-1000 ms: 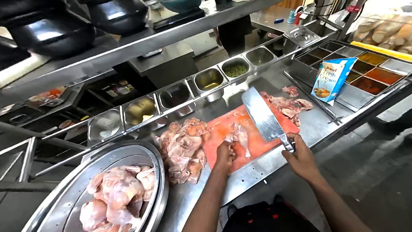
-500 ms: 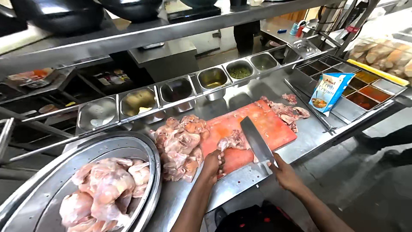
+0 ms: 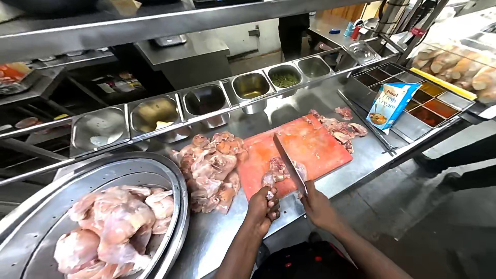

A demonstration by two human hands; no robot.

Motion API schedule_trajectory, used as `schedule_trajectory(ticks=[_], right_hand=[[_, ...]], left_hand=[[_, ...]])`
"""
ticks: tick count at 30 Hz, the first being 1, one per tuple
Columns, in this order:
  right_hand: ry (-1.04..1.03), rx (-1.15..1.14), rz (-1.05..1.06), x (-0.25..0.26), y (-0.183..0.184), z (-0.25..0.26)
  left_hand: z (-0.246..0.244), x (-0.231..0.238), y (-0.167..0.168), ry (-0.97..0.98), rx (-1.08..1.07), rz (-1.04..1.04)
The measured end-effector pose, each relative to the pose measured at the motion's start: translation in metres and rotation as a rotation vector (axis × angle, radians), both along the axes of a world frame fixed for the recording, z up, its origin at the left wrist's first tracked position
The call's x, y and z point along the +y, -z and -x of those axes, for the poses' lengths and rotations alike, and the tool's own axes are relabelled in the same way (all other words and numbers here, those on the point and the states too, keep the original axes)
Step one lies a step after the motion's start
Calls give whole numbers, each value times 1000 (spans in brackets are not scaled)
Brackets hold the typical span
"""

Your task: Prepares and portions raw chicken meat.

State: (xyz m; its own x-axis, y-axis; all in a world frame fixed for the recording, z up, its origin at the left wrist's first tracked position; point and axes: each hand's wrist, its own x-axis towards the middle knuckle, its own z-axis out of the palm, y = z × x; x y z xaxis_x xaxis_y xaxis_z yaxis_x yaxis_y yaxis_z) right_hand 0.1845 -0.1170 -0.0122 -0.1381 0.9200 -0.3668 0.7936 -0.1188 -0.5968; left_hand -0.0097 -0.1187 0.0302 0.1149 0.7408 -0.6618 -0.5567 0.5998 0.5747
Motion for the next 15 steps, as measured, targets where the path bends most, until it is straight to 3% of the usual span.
schedule_trajectory(ticks=[5,11,15], right_hand=[[-121,-147,84,14,-15,-1],[-122,-242,-66,9,-24,9],[-149,-338,47,14,-21,19]], left_hand=[[3,0,1,4,-47,-13],[5,1,1,-18,-66,2],[7,0,0,-30,-60,15]])
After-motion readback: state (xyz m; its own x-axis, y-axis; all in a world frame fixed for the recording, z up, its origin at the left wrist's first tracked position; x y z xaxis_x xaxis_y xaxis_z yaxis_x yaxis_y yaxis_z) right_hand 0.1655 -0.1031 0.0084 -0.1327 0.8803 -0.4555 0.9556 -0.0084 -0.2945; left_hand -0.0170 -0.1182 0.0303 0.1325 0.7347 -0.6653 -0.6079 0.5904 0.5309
